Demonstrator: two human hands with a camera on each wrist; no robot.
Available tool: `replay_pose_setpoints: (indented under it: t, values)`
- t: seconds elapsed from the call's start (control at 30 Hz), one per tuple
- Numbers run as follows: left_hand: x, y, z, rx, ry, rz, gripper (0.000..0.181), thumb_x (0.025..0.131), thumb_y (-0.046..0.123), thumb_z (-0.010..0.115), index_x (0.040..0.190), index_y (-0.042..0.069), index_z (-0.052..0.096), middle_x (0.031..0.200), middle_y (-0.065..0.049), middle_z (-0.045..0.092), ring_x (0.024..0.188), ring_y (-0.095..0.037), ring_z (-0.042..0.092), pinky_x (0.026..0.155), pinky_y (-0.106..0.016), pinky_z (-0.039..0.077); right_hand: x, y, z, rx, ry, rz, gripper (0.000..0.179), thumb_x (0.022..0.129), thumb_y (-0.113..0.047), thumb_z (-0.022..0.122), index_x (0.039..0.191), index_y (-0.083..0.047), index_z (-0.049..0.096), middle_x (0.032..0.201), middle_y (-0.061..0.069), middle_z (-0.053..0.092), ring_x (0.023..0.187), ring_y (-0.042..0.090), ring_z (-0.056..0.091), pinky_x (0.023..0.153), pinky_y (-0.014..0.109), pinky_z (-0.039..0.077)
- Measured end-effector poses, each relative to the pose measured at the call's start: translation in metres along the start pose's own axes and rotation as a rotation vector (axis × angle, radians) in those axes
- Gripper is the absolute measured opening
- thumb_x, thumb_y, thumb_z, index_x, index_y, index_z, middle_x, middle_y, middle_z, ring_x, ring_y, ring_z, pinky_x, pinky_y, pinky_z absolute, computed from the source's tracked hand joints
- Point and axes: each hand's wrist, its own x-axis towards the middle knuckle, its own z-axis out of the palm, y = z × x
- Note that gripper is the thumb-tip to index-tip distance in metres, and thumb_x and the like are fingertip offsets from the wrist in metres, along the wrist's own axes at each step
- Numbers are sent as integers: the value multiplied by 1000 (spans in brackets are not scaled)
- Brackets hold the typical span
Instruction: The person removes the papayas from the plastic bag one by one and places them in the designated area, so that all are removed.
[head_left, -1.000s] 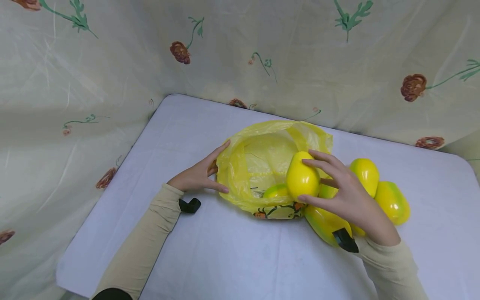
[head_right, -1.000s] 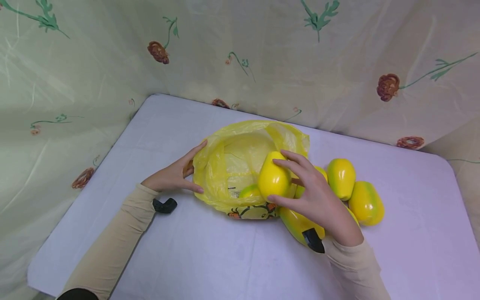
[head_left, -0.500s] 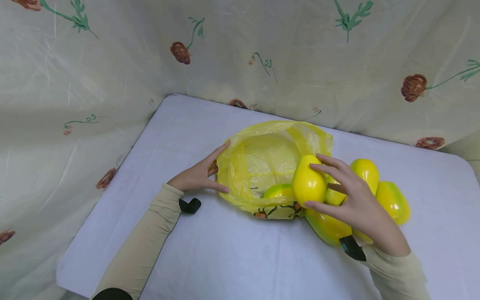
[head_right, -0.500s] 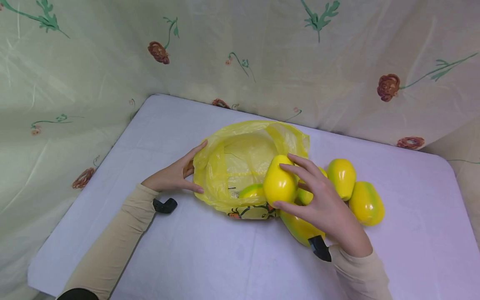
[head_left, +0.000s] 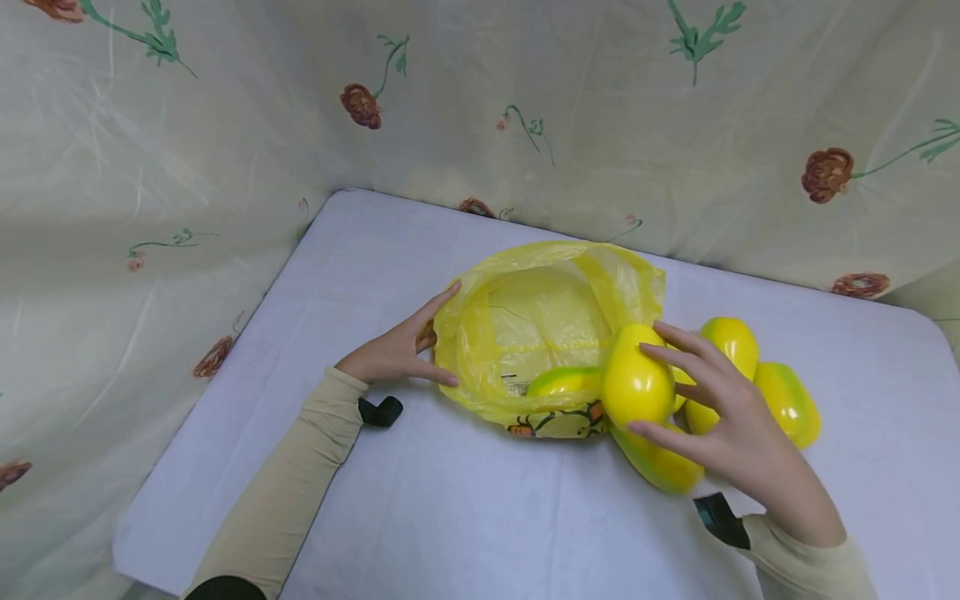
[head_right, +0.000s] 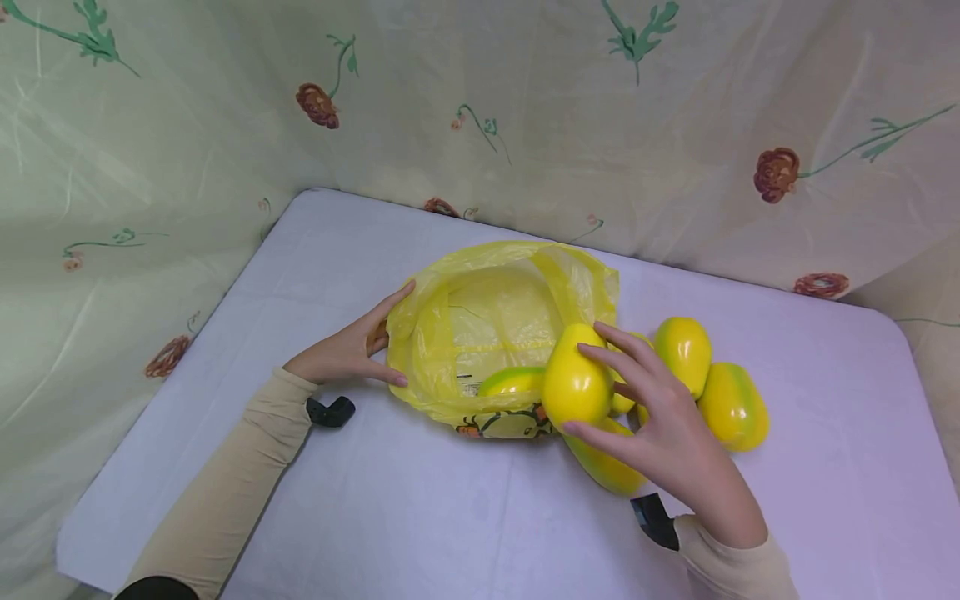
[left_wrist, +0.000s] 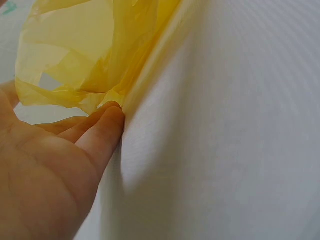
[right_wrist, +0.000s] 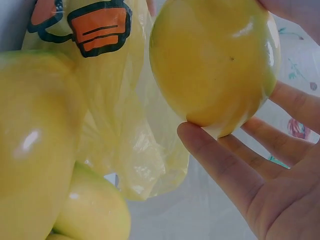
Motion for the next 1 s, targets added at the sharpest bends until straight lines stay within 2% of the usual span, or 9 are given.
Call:
replay_pose_setpoints:
  t: [0.1, 0.27, 0.47, 0.7, 1.0]
  values:
    - [0, 0, 0, 1, 1, 2, 130, 75, 14, 94, 163, 50, 5, 174, 14, -1, 161, -18, 18, 131, -44, 26, -5, 1, 0, -3, 12, -5, 81, 74, -19, 95, 146, -27, 59, 164, 1, 40, 137, 12, 48, 90, 0, 45]
    - [0, 1, 0, 6, 5, -5, 130, 75, 15, 94, 162, 50, 5, 173, 16, -1, 161, -16, 17, 131, -43, 25, -13, 5, 0, 8, 37, -16, 84, 71, -15, 97, 146, -27, 59, 163, 1, 41, 135, -12, 40, 91, -3, 44]
    - [0, 1, 0, 8, 7, 4, 130, 75, 13, 94, 163, 48, 5, 174, 16, -2, 162, -17, 15, 132, -44, 24, -23, 12, -1, 22, 84, -41, 88, 67, -6, 97, 145, -23, 60, 162, 3, 43, 138, -10, 39, 90, -3, 45]
    - [1, -1, 0, 16, 11, 1, 130, 75, 13, 94, 163, 48, 5, 173, 18, -1, 162, -15, 14, 132, -44, 23, -34, 16, -2, 10, 84, 6, 87, 69, -8, 96, 146, -23, 59, 162, 2, 42, 136, -16, 36, 89, -4, 44]
    - [1, 0, 0, 9, 6, -3, 131, 75, 13, 94, 163, 48, 4, 174, 14, -1, 161, -17, 17, 131, -43, 25, -46, 20, -2, -15, 110, 55, 88, 67, -10, 98, 145, -24, 60, 161, -1, 43, 133, -18, 35, 86, -5, 44]
